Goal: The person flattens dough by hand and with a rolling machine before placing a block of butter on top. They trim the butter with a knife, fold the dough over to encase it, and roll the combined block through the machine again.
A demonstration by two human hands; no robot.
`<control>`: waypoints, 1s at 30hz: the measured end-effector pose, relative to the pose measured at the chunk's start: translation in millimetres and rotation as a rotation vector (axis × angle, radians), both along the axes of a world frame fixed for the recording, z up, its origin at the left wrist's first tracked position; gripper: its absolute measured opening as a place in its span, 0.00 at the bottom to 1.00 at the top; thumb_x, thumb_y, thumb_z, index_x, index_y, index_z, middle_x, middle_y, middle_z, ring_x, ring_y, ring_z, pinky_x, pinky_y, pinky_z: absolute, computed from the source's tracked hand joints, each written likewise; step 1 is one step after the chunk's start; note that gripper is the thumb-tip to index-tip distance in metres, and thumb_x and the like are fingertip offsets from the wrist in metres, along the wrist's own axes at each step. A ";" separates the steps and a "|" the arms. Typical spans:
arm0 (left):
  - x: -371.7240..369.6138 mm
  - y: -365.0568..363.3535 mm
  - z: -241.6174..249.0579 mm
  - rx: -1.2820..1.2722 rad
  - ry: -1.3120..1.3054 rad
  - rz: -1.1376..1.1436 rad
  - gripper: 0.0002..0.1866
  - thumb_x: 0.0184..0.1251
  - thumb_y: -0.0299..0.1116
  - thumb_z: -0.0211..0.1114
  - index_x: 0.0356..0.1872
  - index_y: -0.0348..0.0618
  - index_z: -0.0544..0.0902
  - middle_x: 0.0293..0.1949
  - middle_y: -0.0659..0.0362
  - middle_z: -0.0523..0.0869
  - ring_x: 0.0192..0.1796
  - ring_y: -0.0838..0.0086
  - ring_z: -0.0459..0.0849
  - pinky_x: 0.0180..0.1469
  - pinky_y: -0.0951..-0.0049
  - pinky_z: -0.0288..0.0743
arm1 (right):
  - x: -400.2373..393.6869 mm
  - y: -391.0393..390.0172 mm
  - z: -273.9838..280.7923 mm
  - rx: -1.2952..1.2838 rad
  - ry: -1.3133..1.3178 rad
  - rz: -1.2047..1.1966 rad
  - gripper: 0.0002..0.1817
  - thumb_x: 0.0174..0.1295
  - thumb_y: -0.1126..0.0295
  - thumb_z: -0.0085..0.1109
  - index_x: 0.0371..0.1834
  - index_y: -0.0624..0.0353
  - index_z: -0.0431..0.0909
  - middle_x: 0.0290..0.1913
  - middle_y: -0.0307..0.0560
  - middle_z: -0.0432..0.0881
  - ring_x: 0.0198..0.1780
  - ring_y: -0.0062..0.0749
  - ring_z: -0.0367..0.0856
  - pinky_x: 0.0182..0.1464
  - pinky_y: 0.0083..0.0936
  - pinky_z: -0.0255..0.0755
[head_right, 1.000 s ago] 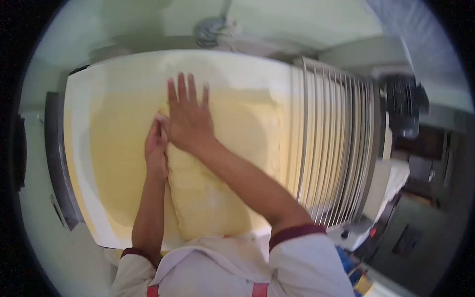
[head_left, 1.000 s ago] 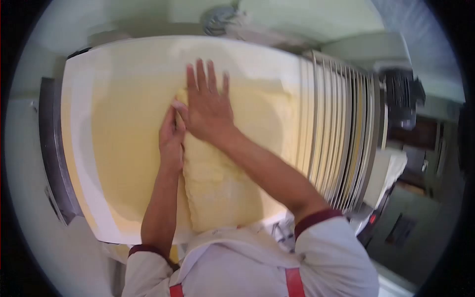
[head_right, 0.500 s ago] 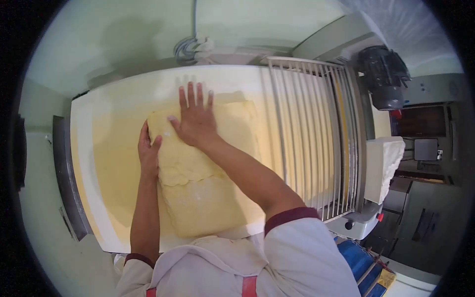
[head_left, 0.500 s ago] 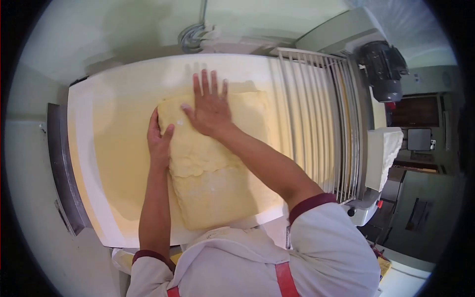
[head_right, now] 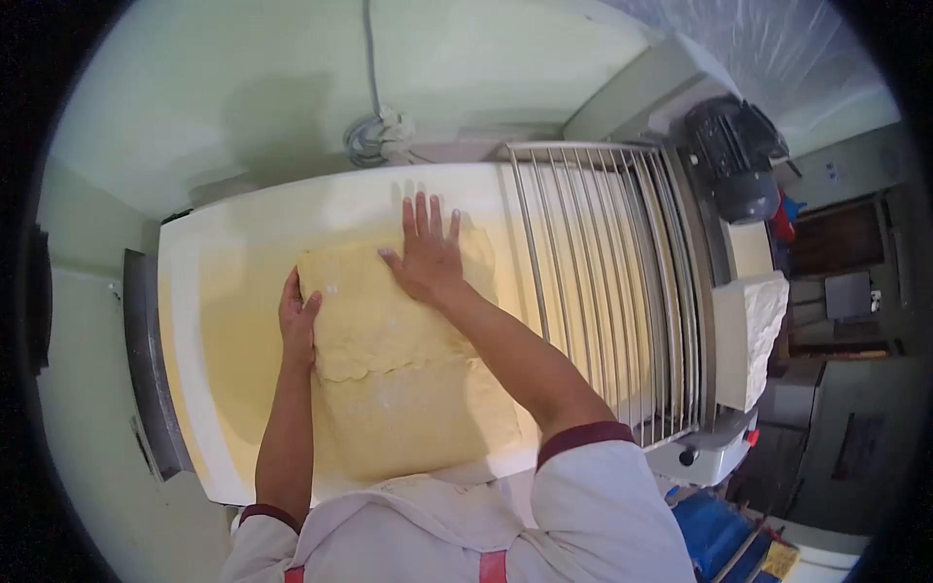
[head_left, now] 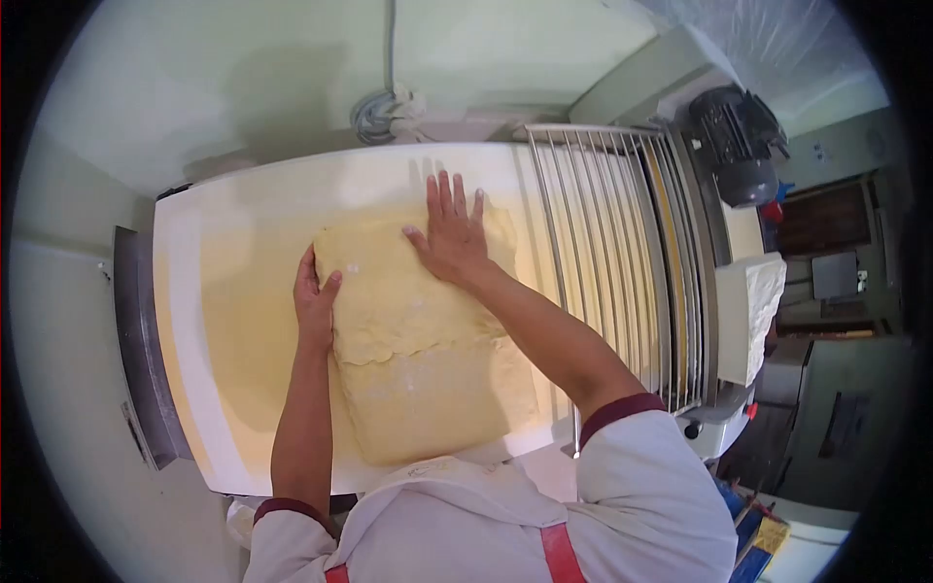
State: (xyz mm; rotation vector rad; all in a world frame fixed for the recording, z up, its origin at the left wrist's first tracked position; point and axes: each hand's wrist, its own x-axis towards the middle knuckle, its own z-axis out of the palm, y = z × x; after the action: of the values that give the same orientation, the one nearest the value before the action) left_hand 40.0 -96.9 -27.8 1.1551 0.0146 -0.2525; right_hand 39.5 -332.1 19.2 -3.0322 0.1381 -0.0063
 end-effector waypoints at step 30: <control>-217.6 60.3 57.8 0.489 0.455 -0.273 0.27 0.59 0.33 0.72 0.57 0.32 0.75 0.48 0.51 0.84 0.49 0.68 0.83 0.52 0.69 0.76 | -298.2 13.6 8.6 0.402 0.116 -0.460 0.45 0.67 0.50 0.51 0.76 0.68 0.41 0.73 0.70 0.54 0.73 0.61 0.55 0.71 0.51 0.52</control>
State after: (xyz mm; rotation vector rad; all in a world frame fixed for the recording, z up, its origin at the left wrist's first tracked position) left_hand -177.7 -36.6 29.9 1.5632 0.3371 -0.7835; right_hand -258.7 -318.5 27.8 -2.5365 0.7443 0.1414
